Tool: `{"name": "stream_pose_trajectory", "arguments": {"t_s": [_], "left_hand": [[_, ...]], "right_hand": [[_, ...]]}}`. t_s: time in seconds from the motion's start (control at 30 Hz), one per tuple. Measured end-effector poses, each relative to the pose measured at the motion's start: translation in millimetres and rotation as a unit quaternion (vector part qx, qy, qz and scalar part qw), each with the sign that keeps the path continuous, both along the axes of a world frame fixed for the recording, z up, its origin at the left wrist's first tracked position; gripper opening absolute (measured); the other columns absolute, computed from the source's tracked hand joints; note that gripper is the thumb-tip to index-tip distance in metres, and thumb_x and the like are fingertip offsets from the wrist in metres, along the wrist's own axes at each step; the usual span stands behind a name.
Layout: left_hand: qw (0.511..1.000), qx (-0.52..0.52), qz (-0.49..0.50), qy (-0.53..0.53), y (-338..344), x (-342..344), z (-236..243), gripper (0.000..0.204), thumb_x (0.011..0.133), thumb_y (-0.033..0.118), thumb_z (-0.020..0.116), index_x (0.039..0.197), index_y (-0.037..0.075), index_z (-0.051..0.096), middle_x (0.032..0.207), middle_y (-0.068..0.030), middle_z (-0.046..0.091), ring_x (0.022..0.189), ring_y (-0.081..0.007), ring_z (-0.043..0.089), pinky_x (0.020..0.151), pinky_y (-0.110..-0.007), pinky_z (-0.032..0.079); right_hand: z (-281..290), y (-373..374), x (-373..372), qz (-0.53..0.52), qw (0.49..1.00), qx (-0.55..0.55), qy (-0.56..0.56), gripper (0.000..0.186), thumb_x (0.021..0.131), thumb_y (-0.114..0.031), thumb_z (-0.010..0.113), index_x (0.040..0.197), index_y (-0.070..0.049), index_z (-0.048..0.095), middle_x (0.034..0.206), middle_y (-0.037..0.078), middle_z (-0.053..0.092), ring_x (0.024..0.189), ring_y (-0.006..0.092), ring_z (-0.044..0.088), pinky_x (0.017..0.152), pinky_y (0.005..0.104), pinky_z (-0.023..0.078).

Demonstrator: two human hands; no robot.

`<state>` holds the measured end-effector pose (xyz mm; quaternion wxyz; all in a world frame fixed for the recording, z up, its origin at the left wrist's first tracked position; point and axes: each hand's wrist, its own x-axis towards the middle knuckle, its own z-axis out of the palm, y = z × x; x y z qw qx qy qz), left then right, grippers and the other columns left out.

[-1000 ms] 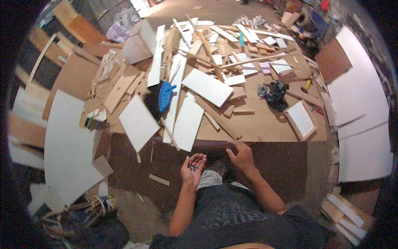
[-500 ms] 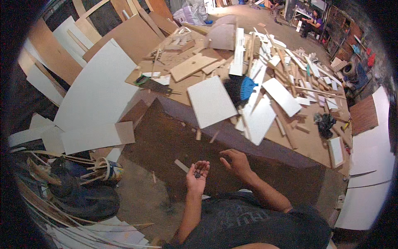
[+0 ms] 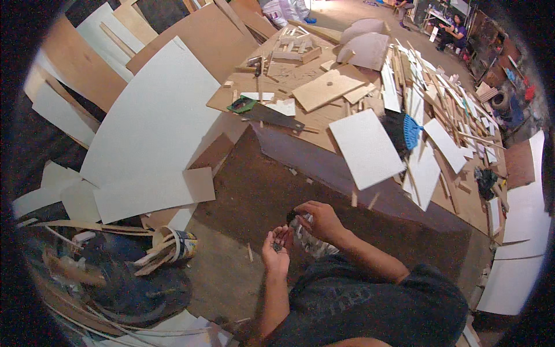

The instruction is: The person constructs a small wooden house model by selecting nails from a container and using a hammer to secure thin wooden strips and panels onto the frame.

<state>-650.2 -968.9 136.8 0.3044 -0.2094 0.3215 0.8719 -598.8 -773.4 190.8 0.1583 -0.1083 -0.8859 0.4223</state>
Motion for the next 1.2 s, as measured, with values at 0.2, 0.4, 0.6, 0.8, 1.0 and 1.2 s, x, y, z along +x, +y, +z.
{"name": "stream_pose_trajectory", "arguments": {"t_s": [0.2,0.4,0.6,0.8,1.0,1.2], "left_hand": [[0.999,0.032,0.007,0.022,26.5,-177.7,5.9,0.032,0.109,0.023,0.052,0.112,-0.006,0.066,0.115,-0.0184,0.070,0.117,-0.0346,0.067,0.109,-0.046,0.056],[0.998,0.015,-0.016,0.055,50.0,-349.7,19.5,0.033,0.109,0.025,0.054,0.113,-0.006,0.065,0.115,-0.0193,0.070,0.117,-0.0365,0.067,0.108,-0.047,0.057],[0.995,0.063,-0.054,0.063,94.0,-521.2,32.8,0.035,0.110,0.026,0.052,0.112,-0.006,0.066,0.115,-0.0206,0.071,0.115,-0.0363,0.069,0.107,-0.047,0.058],[0.985,0.061,-0.164,0.014,131.7,-664.9,21.6,0.036,0.111,0.027,0.051,0.111,-0.007,0.066,0.114,-0.0218,0.071,0.114,-0.0371,0.069,0.106,-0.048,0.058],[0.941,0.053,-0.333,0.005,167.3,-788.4,13.8,0.037,0.112,0.024,0.044,0.110,-0.007,0.066,0.112,-0.0224,0.072,0.113,-0.0366,0.069,0.104,-0.049,0.058],[0.881,0.050,-0.469,0.032,214.7,-869.6,8.8,0.039,0.111,0.022,0.040,0.111,-0.007,0.067,0.113,-0.0232,0.072,0.113,-0.0364,0.069,0.105,-0.049,0.057]], "right_hand": [[-7.5,30.0,-161.7,-0.004,1.000,0.021,0.013,0.024,0.093,-0.022,0.075,0.113,-0.008,0.074,0.108,0.016,0.074,0.099,0.0385,0.072,0.087,0.0474,0.059],[6.7,70.2,-325.9,-0.035,0.998,0.045,0.022,0.021,0.090,-0.015,0.078,0.109,-0.008,0.075,0.107,0.014,0.075,0.097,0.0363,0.073,0.085,0.0441,0.060],[12.9,92.0,-456.2,-0.112,0.994,0.022,-0.006,0.021,0.090,-0.016,0.078,0.110,-0.008,0.075,0.106,0.015,0.075,0.097,0.0386,0.073,0.084,0.0454,0.059],[13.6,96.5,-569.5,-0.211,0.976,0.050,-0.026,0.024,0.091,-0.021,0.078,0.112,-0.009,0.075,0.105,0.016,0.076,0.096,0.0388,0.073,0.082,0.0461,0.059],[26.7,73.5,-667.0,-0.355,0.933,0.035,-0.043,0.027,0.092,-0.022,0.078,0.114,-0.007,0.074,0.110,0.016,0.075,0.097,0.0375,0.073,0.084,0.0456,0.059],[10.6,64.2,-707.3,-0.483,0.874,0.045,-0.016,0.028,0.092,-0.019,0.078,0.117,-0.006,0.074,0.109,0.016,0.075,0.099,0.0337,0.074,0.087,0.0420,0.058]]}}
